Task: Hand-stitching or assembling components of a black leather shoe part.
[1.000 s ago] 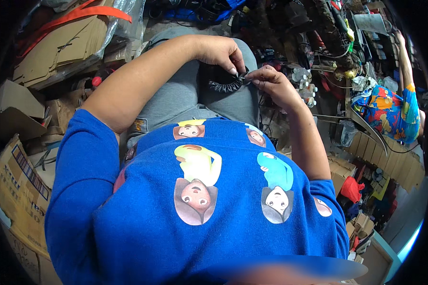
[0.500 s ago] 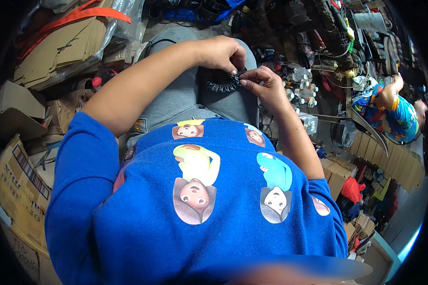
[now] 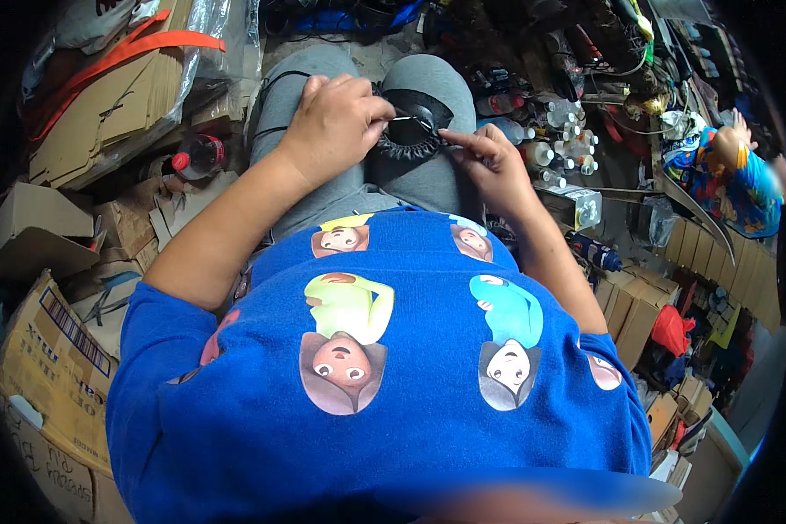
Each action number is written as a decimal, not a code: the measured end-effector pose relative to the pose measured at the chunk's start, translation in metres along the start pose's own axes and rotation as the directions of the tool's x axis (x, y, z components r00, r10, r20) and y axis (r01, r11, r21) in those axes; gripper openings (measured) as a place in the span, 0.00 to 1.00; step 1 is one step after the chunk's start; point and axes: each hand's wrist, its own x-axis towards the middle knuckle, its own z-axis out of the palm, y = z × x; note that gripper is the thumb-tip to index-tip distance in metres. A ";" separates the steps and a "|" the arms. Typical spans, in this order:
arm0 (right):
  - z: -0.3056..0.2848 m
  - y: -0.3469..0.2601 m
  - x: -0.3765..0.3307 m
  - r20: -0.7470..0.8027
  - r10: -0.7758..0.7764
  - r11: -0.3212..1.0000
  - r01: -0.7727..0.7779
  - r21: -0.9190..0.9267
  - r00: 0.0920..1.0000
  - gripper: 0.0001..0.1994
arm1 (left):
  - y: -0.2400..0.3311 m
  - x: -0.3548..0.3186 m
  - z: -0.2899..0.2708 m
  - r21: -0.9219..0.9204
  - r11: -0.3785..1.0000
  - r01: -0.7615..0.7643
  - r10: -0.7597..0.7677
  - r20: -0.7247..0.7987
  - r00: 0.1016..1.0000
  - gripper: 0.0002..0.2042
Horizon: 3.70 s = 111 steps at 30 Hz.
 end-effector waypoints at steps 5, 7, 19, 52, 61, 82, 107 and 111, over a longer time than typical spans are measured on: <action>-0.016 0.010 0.018 0.174 0.018 0.982 -0.050 0.184 0.985 0.15 | -0.012 0.011 0.010 -0.272 0.962 -0.003 0.016 0.046 0.999 0.09; -0.019 0.010 0.024 0.212 0.030 0.981 -0.069 0.179 0.977 0.15 | -0.014 0.012 0.012 -0.232 0.973 0.012 0.006 0.078 0.997 0.11; -0.021 0.021 0.034 0.287 0.033 0.957 -0.114 0.268 0.957 0.14 | -0.012 0.014 0.010 -0.156 0.988 0.003 0.017 0.122 0.992 0.11; -0.010 0.025 0.016 0.176 -0.010 0.954 -0.043 0.296 0.984 0.15 | -0.015 0.012 0.015 -0.120 0.992 -0.043 0.060 0.144 0.988 0.11; -0.010 0.027 0.019 0.226 0.062 0.891 -0.156 0.426 0.972 0.13 | -0.020 0.017 0.020 -0.166 0.985 -0.048 0.067 0.108 0.992 0.11; -0.016 0.030 0.028 0.300 0.036 0.893 -0.166 0.419 0.953 0.11 | -0.023 0.027 0.025 -0.203 0.979 0.006 0.040 0.221 0.975 0.10; -0.014 0.002 0.020 0.249 0.173 0.877 -0.264 0.402 0.953 0.14 | -0.003 0.020 0.016 -0.391 0.900 0.192 -0.118 0.205 0.972 0.10; -0.009 0.004 0.025 0.243 0.159 0.840 -0.261 0.477 0.957 0.13 | 0.001 0.025 0.027 -0.312 0.889 0.335 -0.254 0.272 0.928 0.07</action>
